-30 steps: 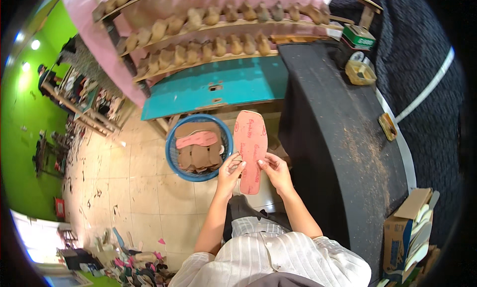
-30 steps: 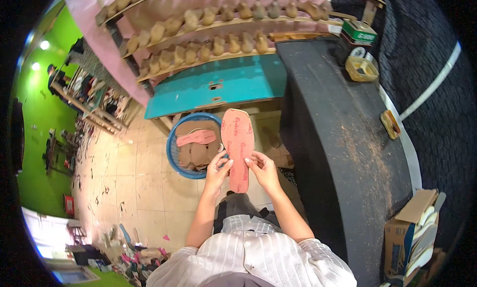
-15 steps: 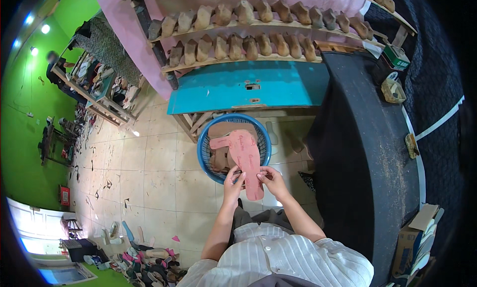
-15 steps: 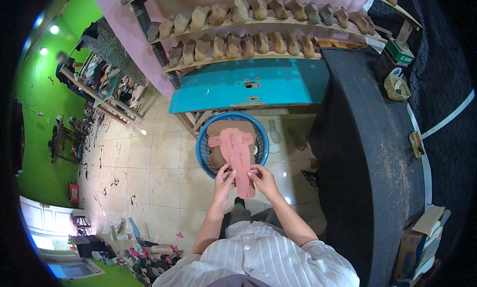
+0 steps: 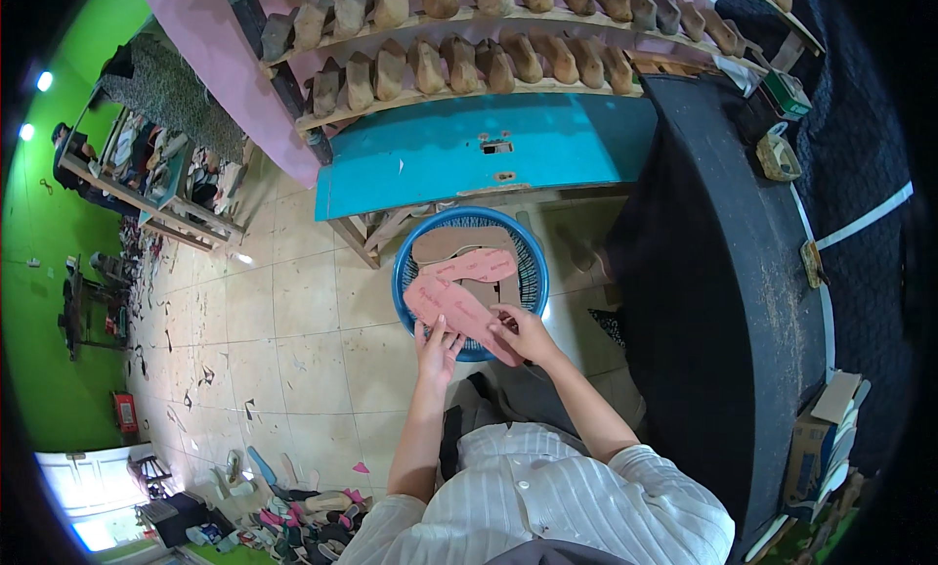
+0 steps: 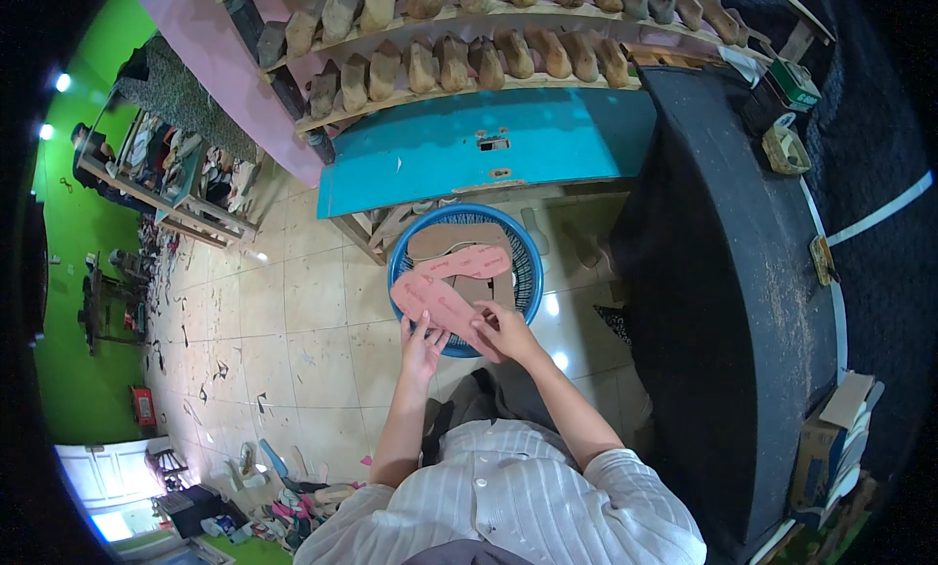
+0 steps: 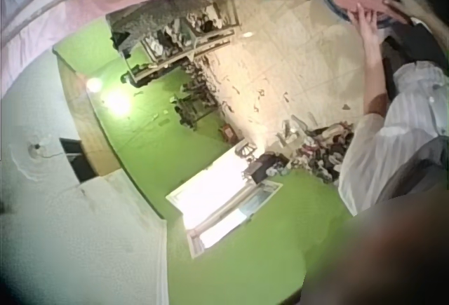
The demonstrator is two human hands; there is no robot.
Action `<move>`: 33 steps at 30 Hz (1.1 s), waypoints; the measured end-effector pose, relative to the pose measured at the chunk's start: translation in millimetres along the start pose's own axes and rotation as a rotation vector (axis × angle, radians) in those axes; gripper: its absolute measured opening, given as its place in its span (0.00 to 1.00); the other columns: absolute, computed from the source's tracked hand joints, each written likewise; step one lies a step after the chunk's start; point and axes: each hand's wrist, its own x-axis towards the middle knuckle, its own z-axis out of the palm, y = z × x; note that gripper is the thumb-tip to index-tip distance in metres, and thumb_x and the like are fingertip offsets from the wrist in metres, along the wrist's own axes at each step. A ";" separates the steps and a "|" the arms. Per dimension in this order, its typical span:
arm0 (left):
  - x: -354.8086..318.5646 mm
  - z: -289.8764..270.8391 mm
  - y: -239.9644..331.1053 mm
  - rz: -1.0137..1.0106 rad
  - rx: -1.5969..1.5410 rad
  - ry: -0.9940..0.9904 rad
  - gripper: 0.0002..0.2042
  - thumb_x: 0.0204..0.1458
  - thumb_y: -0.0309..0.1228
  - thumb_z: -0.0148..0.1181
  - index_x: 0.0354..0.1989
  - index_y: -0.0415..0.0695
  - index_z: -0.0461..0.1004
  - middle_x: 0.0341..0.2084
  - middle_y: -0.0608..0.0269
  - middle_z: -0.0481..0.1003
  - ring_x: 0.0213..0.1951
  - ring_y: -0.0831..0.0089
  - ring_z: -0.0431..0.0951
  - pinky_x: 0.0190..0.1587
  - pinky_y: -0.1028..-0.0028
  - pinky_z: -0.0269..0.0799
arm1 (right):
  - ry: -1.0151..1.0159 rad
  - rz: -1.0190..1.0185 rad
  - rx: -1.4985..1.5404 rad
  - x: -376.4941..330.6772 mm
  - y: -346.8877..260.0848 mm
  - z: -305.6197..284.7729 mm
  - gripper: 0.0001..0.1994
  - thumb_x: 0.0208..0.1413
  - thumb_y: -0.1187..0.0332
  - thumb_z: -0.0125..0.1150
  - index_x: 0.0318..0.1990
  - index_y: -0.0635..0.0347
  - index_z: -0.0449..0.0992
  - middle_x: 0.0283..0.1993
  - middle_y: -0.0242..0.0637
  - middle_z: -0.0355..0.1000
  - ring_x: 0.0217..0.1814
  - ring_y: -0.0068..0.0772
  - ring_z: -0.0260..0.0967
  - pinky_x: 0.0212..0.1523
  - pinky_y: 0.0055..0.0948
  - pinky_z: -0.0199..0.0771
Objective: The person applies adhesive to shoe soles using a brush and places the finished soles into a basket on the floor. They also select insoles from a box on the workbench.
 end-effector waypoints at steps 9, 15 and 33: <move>42.4 -30.7 -50.8 0.061 -0.042 0.287 0.30 0.49 0.25 0.58 0.55 0.55 0.45 0.47 0.57 0.61 0.44 0.63 0.69 0.40 0.66 0.72 | -0.144 0.022 -0.561 26.5 58.1 9.1 0.36 0.32 0.62 0.70 0.53 0.48 0.60 0.49 0.39 0.66 0.53 0.39 0.63 0.49 0.46 0.57; 76.6 -66.2 -78.2 0.216 0.465 0.397 0.33 0.48 0.21 0.57 0.57 0.46 0.42 0.46 0.53 0.64 0.42 0.69 0.71 0.37 0.73 0.71 | -0.130 -0.116 -0.559 57.4 107.1 14.4 0.36 0.29 0.62 0.72 0.53 0.43 0.65 0.52 0.37 0.62 0.56 0.41 0.59 0.50 0.45 0.57; 116.5 -102.9 -99.9 0.068 0.928 0.553 0.25 0.43 0.31 0.60 0.50 0.37 0.62 0.37 0.50 0.70 0.38 0.61 0.72 0.44 0.67 0.68 | -0.179 -0.045 -0.671 83.6 135.1 17.8 0.38 0.29 0.63 0.72 0.55 0.41 0.64 0.52 0.33 0.58 0.56 0.41 0.55 0.53 0.41 0.57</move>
